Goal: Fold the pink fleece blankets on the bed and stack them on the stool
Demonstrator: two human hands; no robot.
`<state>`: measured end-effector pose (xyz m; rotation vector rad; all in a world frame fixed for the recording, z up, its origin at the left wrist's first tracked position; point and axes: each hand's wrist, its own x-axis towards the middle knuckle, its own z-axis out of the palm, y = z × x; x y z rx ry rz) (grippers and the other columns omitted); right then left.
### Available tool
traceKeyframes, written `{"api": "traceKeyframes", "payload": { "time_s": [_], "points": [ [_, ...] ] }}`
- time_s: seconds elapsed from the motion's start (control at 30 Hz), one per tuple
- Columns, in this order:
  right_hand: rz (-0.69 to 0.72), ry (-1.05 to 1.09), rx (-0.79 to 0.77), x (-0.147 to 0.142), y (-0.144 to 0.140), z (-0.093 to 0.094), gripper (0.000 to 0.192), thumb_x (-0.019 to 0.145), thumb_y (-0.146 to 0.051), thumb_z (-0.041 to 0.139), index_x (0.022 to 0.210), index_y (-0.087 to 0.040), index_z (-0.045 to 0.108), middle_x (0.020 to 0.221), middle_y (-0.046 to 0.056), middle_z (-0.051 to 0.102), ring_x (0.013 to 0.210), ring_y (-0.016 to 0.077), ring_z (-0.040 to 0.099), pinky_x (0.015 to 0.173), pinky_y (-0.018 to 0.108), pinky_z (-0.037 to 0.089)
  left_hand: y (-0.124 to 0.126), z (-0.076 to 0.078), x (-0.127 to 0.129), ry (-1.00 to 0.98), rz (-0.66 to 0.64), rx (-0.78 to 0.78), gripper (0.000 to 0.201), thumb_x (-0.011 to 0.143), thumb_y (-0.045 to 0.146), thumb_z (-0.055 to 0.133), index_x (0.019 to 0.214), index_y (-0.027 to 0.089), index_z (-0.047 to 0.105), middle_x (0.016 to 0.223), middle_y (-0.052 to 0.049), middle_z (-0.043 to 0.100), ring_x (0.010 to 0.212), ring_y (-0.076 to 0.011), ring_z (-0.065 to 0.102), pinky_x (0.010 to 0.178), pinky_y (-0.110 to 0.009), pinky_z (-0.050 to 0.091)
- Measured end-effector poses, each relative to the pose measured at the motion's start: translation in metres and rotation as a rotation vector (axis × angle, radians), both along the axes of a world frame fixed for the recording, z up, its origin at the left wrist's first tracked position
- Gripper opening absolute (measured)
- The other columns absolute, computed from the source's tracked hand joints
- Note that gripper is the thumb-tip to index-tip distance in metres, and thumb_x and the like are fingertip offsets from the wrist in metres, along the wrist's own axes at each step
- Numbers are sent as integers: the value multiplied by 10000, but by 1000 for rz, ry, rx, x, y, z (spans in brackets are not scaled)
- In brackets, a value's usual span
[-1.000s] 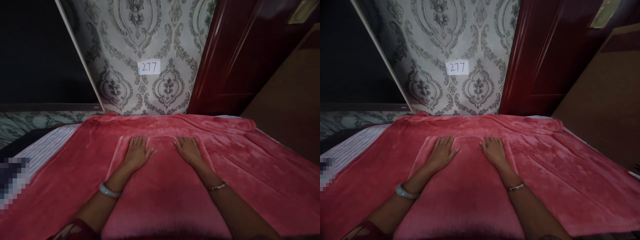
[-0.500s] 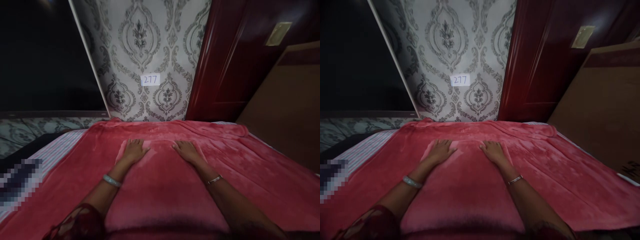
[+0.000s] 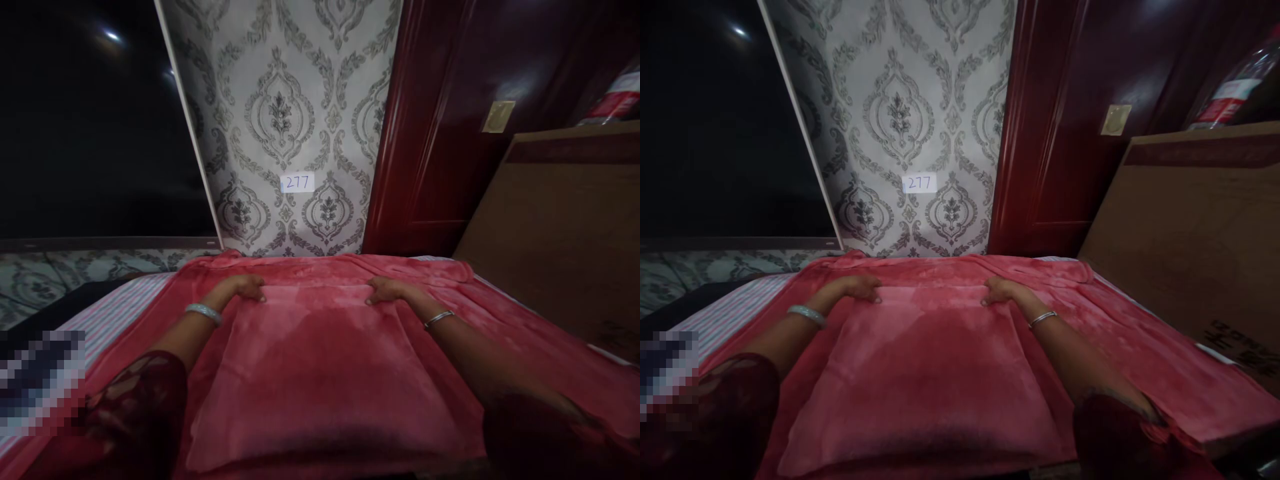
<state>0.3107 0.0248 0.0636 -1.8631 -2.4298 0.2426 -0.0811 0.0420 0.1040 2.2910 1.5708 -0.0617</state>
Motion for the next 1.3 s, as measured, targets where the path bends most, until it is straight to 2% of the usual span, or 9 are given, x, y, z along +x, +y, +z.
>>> {"api": "traceKeyframes", "payload": {
  "time_s": [0.17,0.3,0.4,0.5,0.7,0.83,0.93,1.1,1.3],
  "points": [
    [19,70,136,16,-12,63,324,746,-304,688,1049,-191,717,1021,74,744,924,259,680,800,328,513,-14,60,-17,27,23,253,289,715,415,676,886,187,632,926,-68,679,875,-243,640,796,-334,499],
    [54,119,640,25,-30,131,252,777,-279,619,1004,-173,648,978,76,673,897,242,612,769,325,463,-41,128,-22,92,45,680,308,837,347,514,1029,121,599,1056,-95,628,1075,-280,608,941,-388,436],
    [63,88,973,25,-53,149,305,747,-212,584,1049,-181,614,1012,98,621,963,276,552,803,371,444,-71,151,-21,186,19,1000,308,858,293,499,1063,85,598,1048,-104,613,1125,-321,578,971,-453,407],
    [53,38,1098,24,-84,111,334,750,-200,574,1081,-167,601,1013,123,589,976,306,515,816,413,432,-101,119,-28,179,22,1193,295,834,269,581,1084,115,609,1093,-151,624,1115,-355,554,954,-494,417],
    [229,-19,945,16,-165,-71,376,742,-62,510,1092,-153,612,992,129,601,987,297,532,816,401,452,-161,-62,-64,136,-218,1059,261,890,138,432,982,192,670,963,-119,681,852,-249,582,733,-383,441],
    [261,56,836,14,-211,-132,400,775,-40,489,1144,-153,594,1039,134,611,1012,287,559,812,400,484,-206,-135,-76,67,-270,975,278,882,87,459,1032,208,659,991,-108,687,944,-251,613,800,-381,478],
    [267,111,781,22,-228,-124,351,884,-140,522,1228,-166,588,1079,137,623,1035,290,575,830,424,498,-224,-136,-82,15,-269,1024,162,914,209,557,1059,216,628,953,-85,681,888,-248,618,760,-379,483],
    [218,283,733,18,-225,-75,248,943,-267,562,1173,-235,648,1025,99,668,972,266,629,859,440,518,-215,-85,-69,-141,-175,966,134,951,291,498,949,253,626,848,-30,662,781,-210,620,719,-358,503],
    [62,468,565,-58,-119,-14,514,991,-419,435,1434,-175,528,1414,135,602,1311,288,551,1100,478,435,-121,-17,23,-132,17,711,465,968,341,410,1375,155,539,1425,-131,587,1313,-277,550,1092,-430,449]
  ]
}}
